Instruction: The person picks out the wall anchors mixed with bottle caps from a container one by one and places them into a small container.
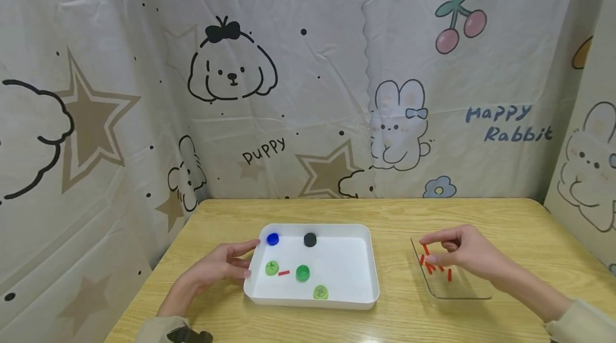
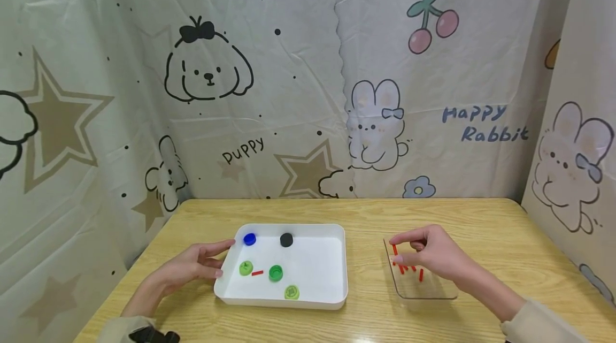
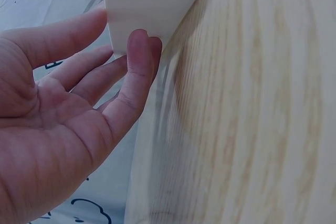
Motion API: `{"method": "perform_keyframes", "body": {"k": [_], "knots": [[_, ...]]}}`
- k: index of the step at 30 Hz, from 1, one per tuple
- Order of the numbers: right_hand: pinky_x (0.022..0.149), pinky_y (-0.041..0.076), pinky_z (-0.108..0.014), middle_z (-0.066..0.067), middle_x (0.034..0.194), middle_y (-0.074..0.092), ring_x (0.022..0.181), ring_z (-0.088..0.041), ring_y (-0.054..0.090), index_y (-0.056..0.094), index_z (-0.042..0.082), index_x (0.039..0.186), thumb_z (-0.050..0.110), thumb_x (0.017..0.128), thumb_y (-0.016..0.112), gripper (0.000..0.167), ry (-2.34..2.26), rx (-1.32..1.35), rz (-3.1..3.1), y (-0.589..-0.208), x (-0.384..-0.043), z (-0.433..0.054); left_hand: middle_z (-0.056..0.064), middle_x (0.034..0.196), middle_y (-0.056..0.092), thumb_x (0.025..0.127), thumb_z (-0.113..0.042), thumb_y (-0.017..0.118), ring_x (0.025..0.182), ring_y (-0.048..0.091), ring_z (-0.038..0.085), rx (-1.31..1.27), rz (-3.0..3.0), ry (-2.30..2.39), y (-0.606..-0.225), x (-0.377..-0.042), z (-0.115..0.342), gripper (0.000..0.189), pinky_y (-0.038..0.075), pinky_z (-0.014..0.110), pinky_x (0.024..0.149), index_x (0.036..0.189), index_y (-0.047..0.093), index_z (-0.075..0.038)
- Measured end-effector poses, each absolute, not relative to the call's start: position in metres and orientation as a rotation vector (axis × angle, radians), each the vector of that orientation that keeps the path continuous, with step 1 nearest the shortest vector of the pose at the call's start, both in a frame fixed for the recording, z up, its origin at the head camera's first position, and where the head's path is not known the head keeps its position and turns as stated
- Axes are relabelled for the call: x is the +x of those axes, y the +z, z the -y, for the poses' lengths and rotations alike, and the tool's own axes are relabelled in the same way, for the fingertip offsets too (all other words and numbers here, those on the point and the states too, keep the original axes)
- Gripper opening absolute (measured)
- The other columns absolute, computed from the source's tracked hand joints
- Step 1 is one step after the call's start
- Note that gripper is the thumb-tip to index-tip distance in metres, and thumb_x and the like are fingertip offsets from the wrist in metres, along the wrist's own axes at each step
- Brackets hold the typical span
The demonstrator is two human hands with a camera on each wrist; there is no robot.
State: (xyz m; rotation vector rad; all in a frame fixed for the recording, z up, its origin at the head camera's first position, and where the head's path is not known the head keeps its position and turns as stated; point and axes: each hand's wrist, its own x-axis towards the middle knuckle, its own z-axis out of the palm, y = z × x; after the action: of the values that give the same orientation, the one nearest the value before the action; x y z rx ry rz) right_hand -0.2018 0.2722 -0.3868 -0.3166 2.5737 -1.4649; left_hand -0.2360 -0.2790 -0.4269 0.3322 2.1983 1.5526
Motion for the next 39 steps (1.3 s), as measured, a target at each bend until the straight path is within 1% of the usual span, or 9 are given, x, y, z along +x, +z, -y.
{"method": "perform_keyframes", "body": {"k": [3, 8, 10, 12, 21, 26, 28, 32, 39], "knots": [[0.057, 0.025, -0.031, 0.002, 0.071, 0.022, 0.066, -0.015, 0.028, 0.072, -0.004, 0.129, 0.013, 0.089, 0.085, 0.046, -1.451, -0.321, -2.581, -0.388, -0.2, -0.278, 0.029, 0.165, 0.032, 0.091, -0.001, 0.078, 0.138, 0.051, 0.048, 0.331, -2.206, 1.544, -0.426, -0.237, 0.279, 0.081, 0.055, 0.046, 0.103, 0.161, 0.037, 0.003], [0.063, 0.039, -0.029, 0.002, 0.07, 0.023, 0.065, -0.014, 0.029, 0.073, -0.005, 0.126, 0.011, 0.088, 0.085, 0.043, -1.418, -0.319, -2.602, -0.39, -0.199, -0.284, 0.03, 0.164, 0.032, 0.091, 0.0, 0.077, 0.138, 0.051, 0.049, 0.35, -2.196, 1.549, -0.427, -0.236, 0.278, 0.081, 0.055, 0.045, 0.102, 0.16, 0.036, 0.004], [0.065, 0.042, -0.03, 0.002, 0.07, 0.024, 0.064, -0.014, 0.029, 0.073, -0.006, 0.125, 0.011, 0.088, 0.085, 0.042, -1.404, -0.316, -2.605, -0.391, -0.198, -0.285, 0.03, 0.164, 0.032, 0.091, 0.0, 0.077, 0.138, 0.051, 0.048, 0.353, -2.188, 1.557, -0.428, -0.236, 0.279, 0.081, 0.056, 0.045, 0.101, 0.16, 0.036, 0.005], [0.065, 0.042, -0.03, 0.002, 0.069, 0.024, 0.064, -0.014, 0.028, 0.073, -0.007, 0.125, 0.01, 0.088, 0.085, 0.042, -1.39, -0.311, -2.609, -0.391, -0.198, -0.286, 0.03, 0.164, 0.032, 0.091, 0.0, 0.077, 0.138, 0.051, 0.048, 0.352, -2.186, 1.56, -0.428, -0.236, 0.28, 0.081, 0.056, 0.044, 0.101, 0.16, 0.036, 0.005], [0.062, 0.036, -0.03, 0.002, 0.068, 0.026, 0.063, -0.015, 0.03, 0.076, -0.004, 0.12, 0.009, 0.084, 0.087, 0.04, -1.323, -0.286, -2.648, -0.394, -0.2, -0.288, 0.028, 0.165, 0.032, 0.09, 0.0, 0.078, 0.138, 0.051, 0.049, 0.323, -2.207, 1.554, -0.426, -0.235, 0.279, 0.081, 0.055, 0.046, 0.102, 0.16, 0.038, 0.003], [0.056, 0.028, -0.032, 0.002, 0.068, 0.026, 0.063, -0.016, 0.03, 0.077, -0.004, 0.119, 0.006, 0.082, 0.088, 0.04, -1.307, -0.275, -2.646, -0.395, -0.201, -0.289, 0.028, 0.164, 0.033, 0.09, -0.001, 0.079, 0.138, 0.051, 0.049, 0.326, -2.223, 1.532, -0.426, -0.235, 0.278, 0.081, 0.054, 0.047, 0.103, 0.16, 0.039, 0.003], [0.055, 0.026, -0.032, 0.002, 0.068, 0.026, 0.063, -0.015, 0.03, 0.077, -0.005, 0.119, 0.007, 0.082, 0.089, 0.04, -1.303, -0.278, -2.648, -0.396, -0.201, -0.289, 0.028, 0.164, 0.034, 0.09, -0.001, 0.079, 0.138, 0.051, 0.049, 0.324, -2.224, 1.53, -0.425, -0.235, 0.277, 0.081, 0.054, 0.047, 0.103, 0.16, 0.039, 0.003], [0.054, 0.024, -0.032, 0.002, 0.067, 0.025, 0.062, -0.015, 0.029, 0.077, -0.004, 0.117, 0.008, 0.082, 0.089, 0.039, -1.284, -0.294, -2.661, -0.396, -0.201, -0.29, 0.029, 0.164, 0.034, 0.09, -0.001, 0.079, 0.138, 0.051, 0.048, 0.321, -2.216, 1.537, -0.425, -0.235, 0.277, 0.081, 0.055, 0.046, 0.102, 0.16, 0.038, 0.003], [0.054, 0.024, -0.03, 0.003, 0.068, 0.027, 0.06, -0.013, 0.027, 0.08, -0.001, 0.112, 0.006, 0.08, 0.09, 0.033, -1.199, -0.377, -2.722, -0.397, -0.203, -0.288, 0.03, 0.163, 0.033, 0.091, 0.001, 0.077, 0.139, 0.051, 0.048, 0.331, -2.188, 1.551, -0.425, -0.235, 0.277, 0.081, 0.056, 0.043, 0.1, 0.16, 0.036, 0.004]]}}
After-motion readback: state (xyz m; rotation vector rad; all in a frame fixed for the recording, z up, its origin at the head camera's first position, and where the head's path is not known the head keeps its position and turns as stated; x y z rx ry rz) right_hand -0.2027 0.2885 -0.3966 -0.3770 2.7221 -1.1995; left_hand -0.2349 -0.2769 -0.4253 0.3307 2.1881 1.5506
